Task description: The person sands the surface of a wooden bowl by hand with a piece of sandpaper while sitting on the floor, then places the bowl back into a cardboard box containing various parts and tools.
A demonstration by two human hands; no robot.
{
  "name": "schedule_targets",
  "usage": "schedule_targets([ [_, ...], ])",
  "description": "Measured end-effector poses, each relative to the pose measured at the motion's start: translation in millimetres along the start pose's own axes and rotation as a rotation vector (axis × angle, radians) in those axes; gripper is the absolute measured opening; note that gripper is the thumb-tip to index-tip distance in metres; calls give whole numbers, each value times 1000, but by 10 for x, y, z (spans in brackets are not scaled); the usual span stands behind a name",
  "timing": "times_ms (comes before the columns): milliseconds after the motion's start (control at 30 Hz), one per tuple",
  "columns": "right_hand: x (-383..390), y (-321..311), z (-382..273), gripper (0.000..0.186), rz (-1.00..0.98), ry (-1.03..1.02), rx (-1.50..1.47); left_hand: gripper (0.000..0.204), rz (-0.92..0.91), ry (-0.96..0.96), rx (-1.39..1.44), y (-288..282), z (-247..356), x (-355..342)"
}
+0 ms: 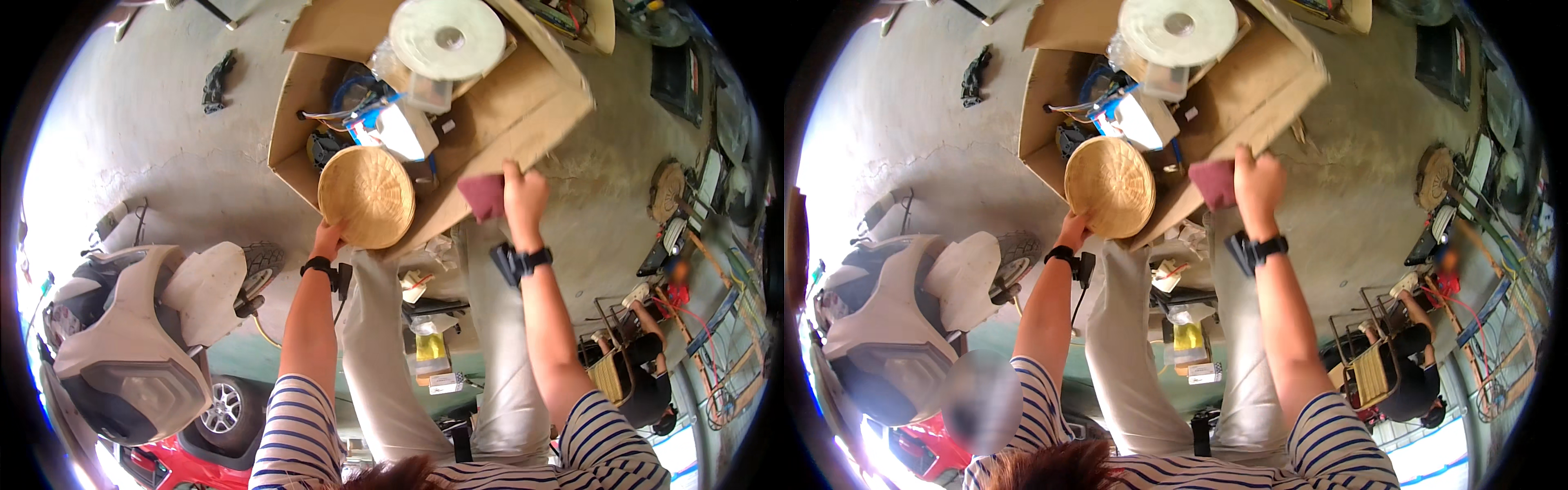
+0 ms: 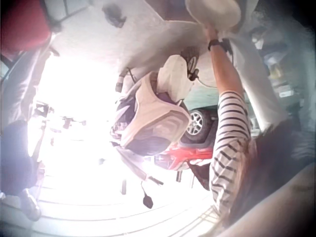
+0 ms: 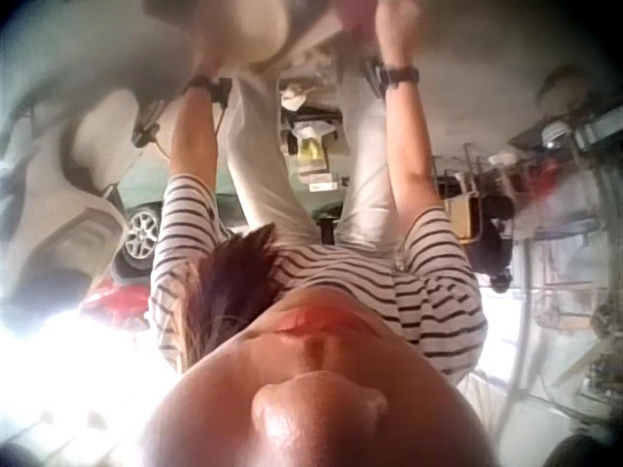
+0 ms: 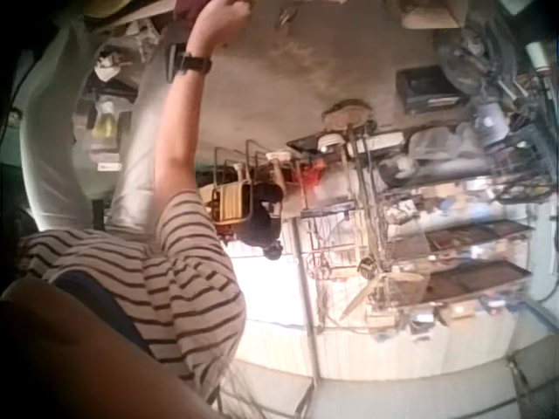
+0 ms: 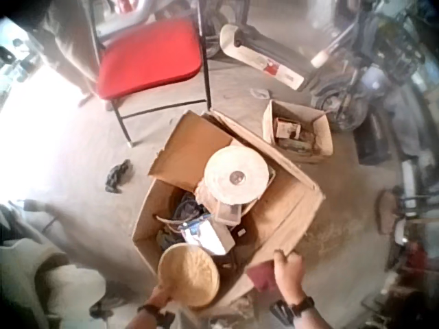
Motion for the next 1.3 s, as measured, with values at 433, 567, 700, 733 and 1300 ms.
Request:
schedule_targets([
  [433, -2976, 468, -413, 34, -225, -156, 126, 25, 71, -40, 100, 1237, 542, -499],
  [567, -2912, 599, -388, 45, -139, -147, 236, 22, 198, -44, 291, 1295, 564, -438],
  [700, -3199, 653, -454, 41, -229, -205, 312, 23, 132, 20, 209, 1394, 626, -483],
  [733, -3264, 669, -469, 41, -245, -224, 326, 22, 132, 78, 134, 1357, 626, -503],
  [1300, -1124, 693, -2186, 72, -723, -633, 270, 27, -272, 287, 168, 1402, 584, -196],
])
Point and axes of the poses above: each hand's wrist, its own x-axis away from the middle knuckle, its own y-axis out of the palm, z = x × y, the point moved 6 cm from there along -x, towards the middle knuckle, and after that the axes turned 11 degrees about -z, right-handed, at the moved point
